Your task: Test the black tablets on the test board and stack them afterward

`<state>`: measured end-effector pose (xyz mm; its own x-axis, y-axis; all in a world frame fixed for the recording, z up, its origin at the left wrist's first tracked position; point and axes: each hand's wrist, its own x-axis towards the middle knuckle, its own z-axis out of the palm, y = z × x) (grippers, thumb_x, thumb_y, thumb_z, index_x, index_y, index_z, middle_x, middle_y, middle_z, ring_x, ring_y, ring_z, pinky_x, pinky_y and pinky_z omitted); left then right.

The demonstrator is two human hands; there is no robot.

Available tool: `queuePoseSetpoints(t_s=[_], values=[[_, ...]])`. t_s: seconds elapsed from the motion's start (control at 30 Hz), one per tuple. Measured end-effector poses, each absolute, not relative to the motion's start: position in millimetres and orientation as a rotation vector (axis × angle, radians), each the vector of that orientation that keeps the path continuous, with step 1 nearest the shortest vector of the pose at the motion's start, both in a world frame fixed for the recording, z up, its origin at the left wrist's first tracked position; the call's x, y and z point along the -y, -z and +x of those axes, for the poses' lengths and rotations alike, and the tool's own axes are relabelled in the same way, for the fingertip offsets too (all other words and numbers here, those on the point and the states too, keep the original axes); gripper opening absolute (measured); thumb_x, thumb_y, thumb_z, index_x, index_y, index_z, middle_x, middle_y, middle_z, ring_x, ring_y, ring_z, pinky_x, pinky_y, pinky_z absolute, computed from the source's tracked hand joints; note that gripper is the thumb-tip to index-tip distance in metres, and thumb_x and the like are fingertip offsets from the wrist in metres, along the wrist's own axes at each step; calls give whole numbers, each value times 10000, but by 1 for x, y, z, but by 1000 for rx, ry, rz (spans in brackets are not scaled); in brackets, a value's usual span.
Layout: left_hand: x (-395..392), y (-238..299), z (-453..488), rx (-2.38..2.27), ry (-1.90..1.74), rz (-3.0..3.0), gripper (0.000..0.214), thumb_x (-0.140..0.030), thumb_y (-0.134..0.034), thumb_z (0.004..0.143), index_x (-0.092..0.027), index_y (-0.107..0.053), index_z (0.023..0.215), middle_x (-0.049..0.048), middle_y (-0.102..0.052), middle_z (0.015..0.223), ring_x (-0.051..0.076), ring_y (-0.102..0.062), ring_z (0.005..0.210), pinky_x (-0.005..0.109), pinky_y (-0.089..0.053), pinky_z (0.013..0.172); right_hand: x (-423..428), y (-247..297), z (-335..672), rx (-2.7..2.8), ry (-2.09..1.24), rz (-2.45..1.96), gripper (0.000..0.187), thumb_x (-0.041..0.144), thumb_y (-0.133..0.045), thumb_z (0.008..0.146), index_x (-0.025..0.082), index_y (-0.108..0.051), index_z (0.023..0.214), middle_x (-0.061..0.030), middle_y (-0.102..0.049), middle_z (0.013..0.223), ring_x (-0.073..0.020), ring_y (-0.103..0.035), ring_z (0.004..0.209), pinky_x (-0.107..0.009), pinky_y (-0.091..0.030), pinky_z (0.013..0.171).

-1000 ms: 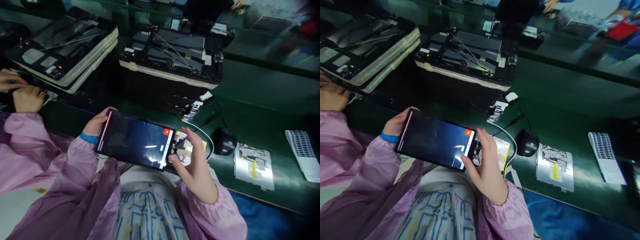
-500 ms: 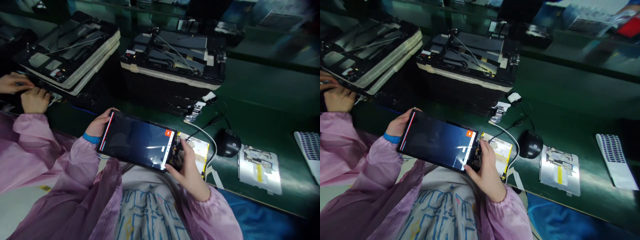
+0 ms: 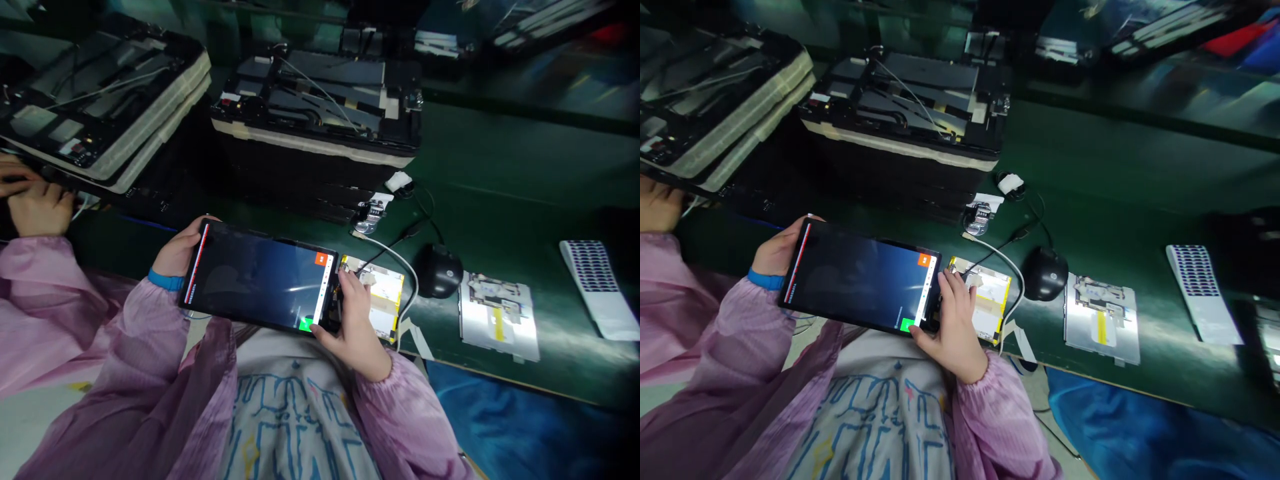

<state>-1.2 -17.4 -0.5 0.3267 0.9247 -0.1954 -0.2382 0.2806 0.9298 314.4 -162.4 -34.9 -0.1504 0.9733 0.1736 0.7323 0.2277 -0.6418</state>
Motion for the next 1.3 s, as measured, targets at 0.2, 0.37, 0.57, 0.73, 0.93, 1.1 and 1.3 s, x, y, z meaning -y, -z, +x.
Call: queuePoseSetpoints(t_s=[0.2,0.37,0.57,0.73,0.93,1.1,1.3], values=[[16,2,-3,-844,-939,981,399,-317,-705,717,-113,-595,1042,42,-692,843,195,-640,737,286,-466,682,162,35,309,1950,-554,-1612,961,465,-632,725,203,-88,1474,-171,-295,1446,-388,-262,1346,-678,-152,1074],[17,-1,-2,-866,-936,983,394,-333,-711,700,-128,-624,1026,42,-695,858,188,-639,732,274,-479,682,162,37,322,1822,-658,-1468,931,473,-589,776,185,-42,1473,-177,-239,1472,-353,-248,1370,-604,-237,1089],[16,-7,1,-990,-925,956,444,-392,-756,632,-169,-657,1003,20,-697,806,206,-631,731,274,-470,629,157,47,361,1583,-443,-1688,712,404,-532,866,175,-175,1438,-177,-432,1336,-308,-426,1254,-558,-332,1042],[16,-13,4,-1062,-913,947,457,-400,-767,601,-176,-659,984,26,-691,786,233,-620,755,291,-452,639,149,52,366,1813,-325,-1795,646,464,-522,873,169,-282,1396,-163,-504,1313,-331,-414,1263,-607,-257,1050],[15,-12,3,-1072,-903,962,447,-398,-756,604,-166,-657,973,28,-681,775,209,-592,687,294,-441,638,148,48,363,1732,-321,-1813,574,483,-496,884,180,-337,1345,-145,-559,1268,-309,-470,1209,-570,-266,1041],[15,-14,3,-1113,-902,937,470,-424,-771,592,-184,-664,981,21,-692,793,242,-614,789,287,-449,629,145,43,365,1747,-367,-1861,529,450,-498,878,199,-353,1320,-125,-576,1270,-302,-498,1193,-596,-220,1050],[16,-15,4,-1121,-922,926,464,-416,-784,572,-195,-671,964,26,-702,828,273,-614,886,291,-459,645,145,42,368,1781,-347,-1857,531,373,-503,868,176,-345,1335,-130,-591,1242,-296,-500,1187,-614,-186,1060]])
